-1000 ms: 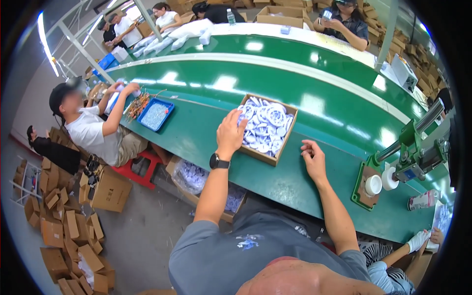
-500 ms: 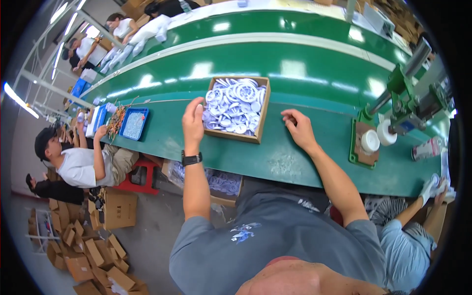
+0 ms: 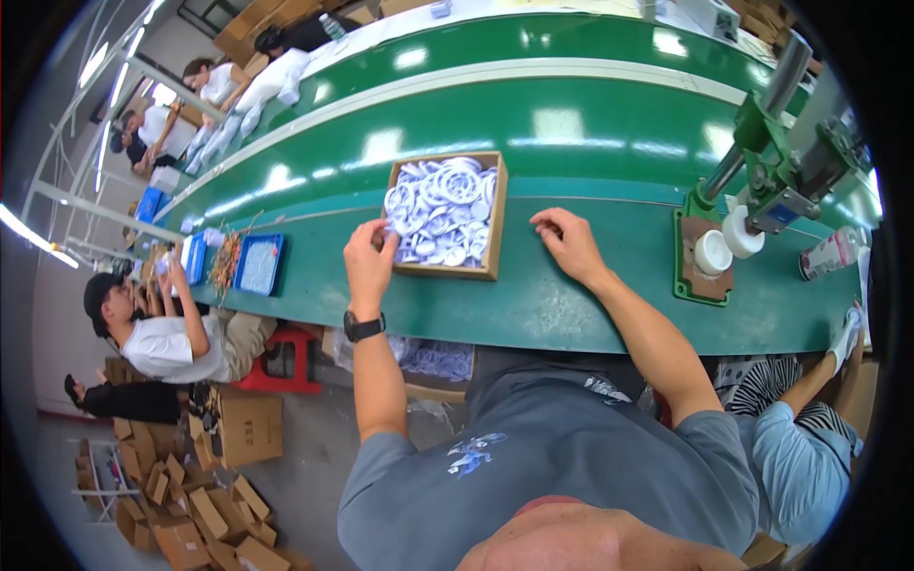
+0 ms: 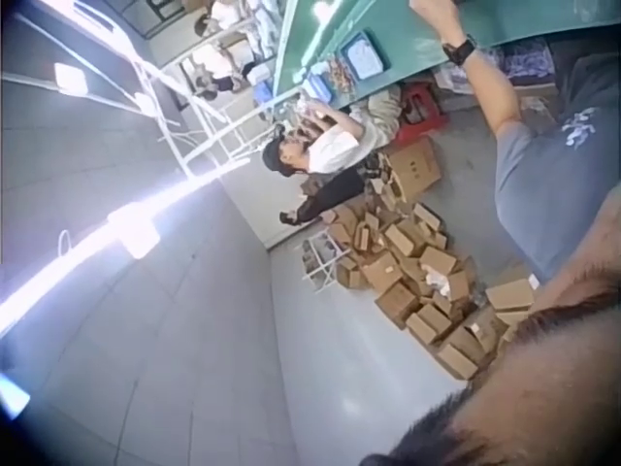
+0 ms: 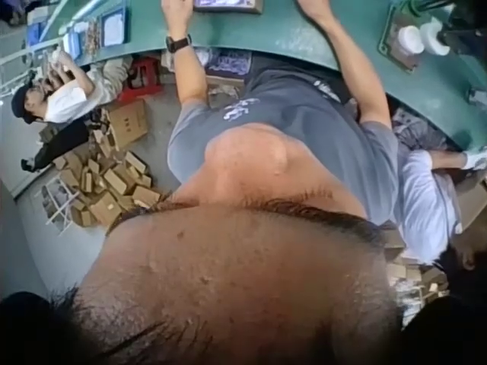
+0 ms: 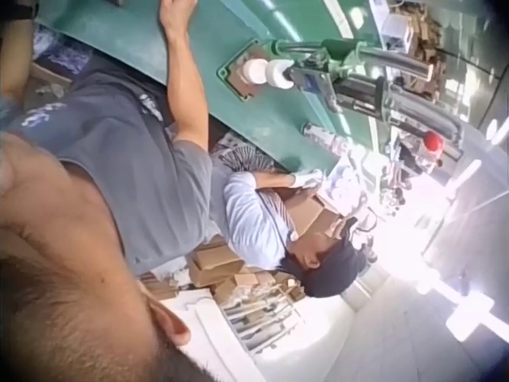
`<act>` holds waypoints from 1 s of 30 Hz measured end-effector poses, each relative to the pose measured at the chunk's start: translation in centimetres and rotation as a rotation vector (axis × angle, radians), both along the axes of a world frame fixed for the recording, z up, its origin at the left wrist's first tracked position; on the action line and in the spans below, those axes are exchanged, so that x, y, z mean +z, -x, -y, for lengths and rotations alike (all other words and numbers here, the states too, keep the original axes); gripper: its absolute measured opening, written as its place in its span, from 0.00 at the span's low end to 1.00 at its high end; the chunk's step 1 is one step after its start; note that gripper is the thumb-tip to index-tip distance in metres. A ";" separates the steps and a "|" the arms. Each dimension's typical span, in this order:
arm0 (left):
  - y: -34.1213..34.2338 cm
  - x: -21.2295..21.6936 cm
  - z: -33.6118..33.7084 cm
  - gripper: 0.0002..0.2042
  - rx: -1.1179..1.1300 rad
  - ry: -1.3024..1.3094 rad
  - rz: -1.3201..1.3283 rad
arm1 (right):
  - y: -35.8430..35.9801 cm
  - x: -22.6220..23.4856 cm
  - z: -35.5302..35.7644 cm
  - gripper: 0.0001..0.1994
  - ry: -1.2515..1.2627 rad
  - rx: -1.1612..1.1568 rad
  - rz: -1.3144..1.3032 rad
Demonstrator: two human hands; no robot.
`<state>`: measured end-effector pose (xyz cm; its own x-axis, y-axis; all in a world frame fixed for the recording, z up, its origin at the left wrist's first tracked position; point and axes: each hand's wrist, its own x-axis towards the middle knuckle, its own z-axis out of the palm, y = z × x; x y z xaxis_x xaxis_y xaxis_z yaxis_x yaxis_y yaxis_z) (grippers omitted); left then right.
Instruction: Manually assemble small electronic or plastic components using a hand-lever press at a workstation.
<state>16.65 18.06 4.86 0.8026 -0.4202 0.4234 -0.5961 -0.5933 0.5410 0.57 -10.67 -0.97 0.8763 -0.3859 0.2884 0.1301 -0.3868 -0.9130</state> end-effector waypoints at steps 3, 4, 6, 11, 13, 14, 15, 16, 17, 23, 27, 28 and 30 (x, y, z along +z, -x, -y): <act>-1.1 -0.9 -0.1 0.12 0.004 0.131 0.000 | -0.4 -0.1 -0.2 0.08 0.020 0.017 0.000; -1.3 -1.2 -0.2 0.11 0.048 0.207 -0.013 | -0.3 -0.2 -0.2 0.08 0.023 0.036 -0.006; -1.1 -0.7 -0.1 0.11 0.012 0.133 -0.017 | 0.0 0.0 -0.3 0.08 0.020 0.014 -0.027; -1.0 -0.1 -0.3 0.10 0.008 0.083 0.022 | -0.2 -0.1 -0.4 0.07 0.054 0.018 0.013; -1.5 0.1 0.0 0.10 0.026 0.133 0.041 | -0.7 0.0 0.0 0.07 0.076 0.025 0.052; -1.8 0.1 0.3 0.10 0.048 0.216 0.052 | -0.7 0.1 0.4 0.07 0.065 0.019 0.032; -1.3 0.2 0.3 0.09 0.074 0.294 0.056 | -0.4 0.0 0.3 0.07 0.048 0.017 0.004; -0.8 0.3 0.3 0.09 0.100 0.371 0.060 | -0.2 0.0 0.1 0.07 0.032 0.015 -0.024; 0.2 0.8 0.7 0.09 0.103 0.373 0.060 | 0.0 0.1 0.1 0.07 0.034 0.018 -0.024; 10.5 2.7 6.4 0.09 -0.357 0.455 -0.320 | -0.3 0.6 0.1 0.08 0.038 0.047 0.077; 14.1 -1.4 11.2 0.11 -0.507 0.380 -0.572 | 1.3 3.2 -0.1 0.10 0.008 0.135 0.056; 14.1 -2.7 11.5 0.11 -0.484 0.401 -0.560 | 2.1 4.7 -0.6 0.10 0.022 0.164 0.057; 14.2 -4.4 12.1 0.13 -0.450 0.697 -0.802 | 4.3 7.1 -1.5 0.11 0.353 0.294 0.140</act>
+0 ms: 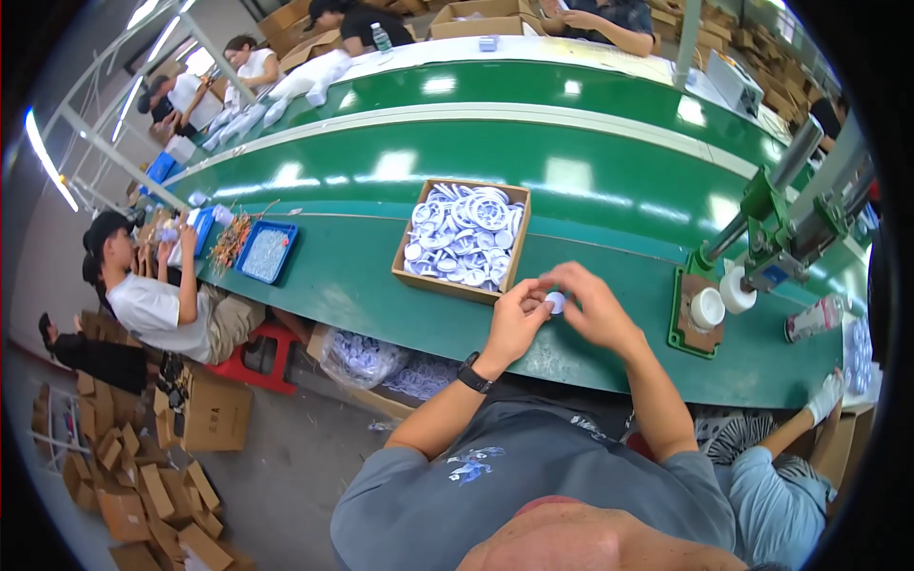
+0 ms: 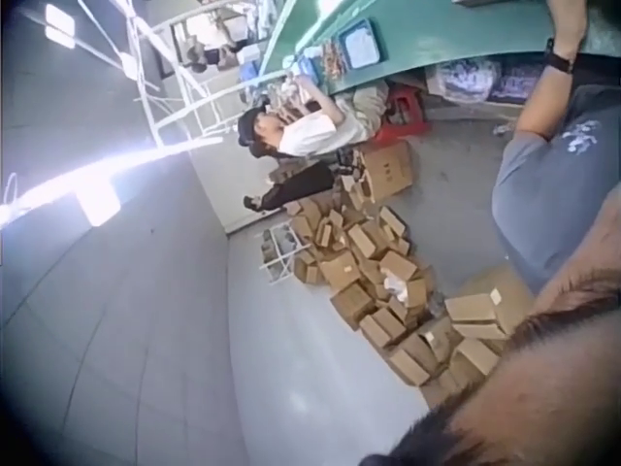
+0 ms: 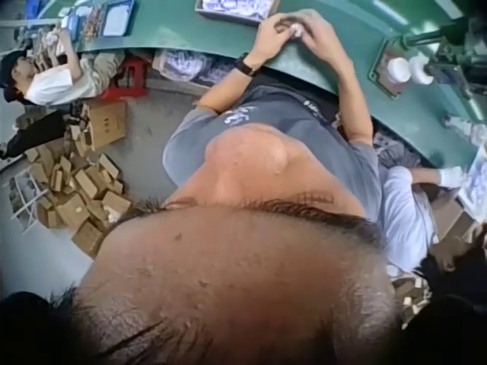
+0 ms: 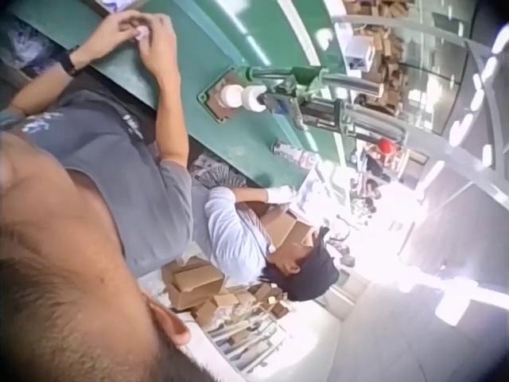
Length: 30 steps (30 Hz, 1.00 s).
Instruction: Manually assemble small electronic or plastic components using a hand-lever press at a workstation.
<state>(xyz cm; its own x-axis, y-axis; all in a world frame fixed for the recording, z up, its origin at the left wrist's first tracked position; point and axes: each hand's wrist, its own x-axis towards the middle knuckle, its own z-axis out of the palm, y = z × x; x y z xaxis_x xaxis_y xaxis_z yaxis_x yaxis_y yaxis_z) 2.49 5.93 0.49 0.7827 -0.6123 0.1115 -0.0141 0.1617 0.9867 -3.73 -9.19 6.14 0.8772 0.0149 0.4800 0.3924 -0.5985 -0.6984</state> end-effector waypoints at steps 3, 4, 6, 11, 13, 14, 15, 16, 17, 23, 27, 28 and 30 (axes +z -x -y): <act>0.0 -0.5 0.1 0.15 0.007 0.131 -0.158 | 2.3 -1.1 -2.6 0.11 0.021 -0.109 0.011; 0.1 -0.6 0.1 0.15 -0.005 0.138 -0.165 | 2.6 -1.4 -2.9 0.12 0.023 -0.174 0.013; 1.0 -0.3 -0.3 0.16 -0.022 0.137 -0.185 | 2.8 -2.3 -2.6 0.11 0.025 -0.192 0.018; 1.7 2.6 -2.0 0.13 -0.013 -0.004 -0.034 | 1.1 -3.4 -0.5 0.08 -0.114 -0.300 -0.075; 1.6 2.7 -3.1 0.11 0.013 0.008 0.072 | -0.9 -3.1 0.2 0.06 -0.130 -0.276 -0.045; 1.8 2.9 -3.9 0.11 -0.006 -0.005 0.065 | -2.1 -2.9 0.0 0.06 -0.156 -0.281 -0.032; 1.6 3.0 -4.2 0.10 0.042 -0.011 0.156 | -3.6 -2.6 -0.1 0.06 -0.173 -0.283 -0.013; 1.3 3.2 -4.2 0.10 0.088 -0.017 0.252 | -4.9 -2.0 -0.1 0.06 -0.190 -0.266 -0.001; 1.0 3.3 -4.5 0.09 0.143 -0.020 0.347 | -6.2 -1.0 -0.7 0.05 -0.203 -0.239 0.011; -1.6 4.6 -7.4 0.10 0.436 -0.201 0.681 | -12.7 0.9 -2.6 0.08 0.189 0.044 0.140; -6.8 4.1 -9.5 0.20 0.573 -0.449 0.907 | -12.1 -0.8 -2.1 0.13 0.128 -0.136 0.143; -7.6 4.5 -9.2 0.20 0.584 -0.448 0.897 | -12.1 -0.8 -2.2 0.13 0.136 -0.125 0.138; -9.3 5.5 -8.2 0.28 0.522 -0.775 1.209 | -13.0 -0.6 -2.0 0.17 0.251 -0.186 0.243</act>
<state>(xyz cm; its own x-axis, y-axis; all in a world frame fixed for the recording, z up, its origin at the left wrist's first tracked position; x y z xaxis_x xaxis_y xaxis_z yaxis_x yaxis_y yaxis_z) 11.81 14.16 5.94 0.6009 -0.5119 0.6139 -0.7377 -0.6510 0.1792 9.25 -7.22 5.57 0.7370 0.0093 0.6758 0.3968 -0.8154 -0.4216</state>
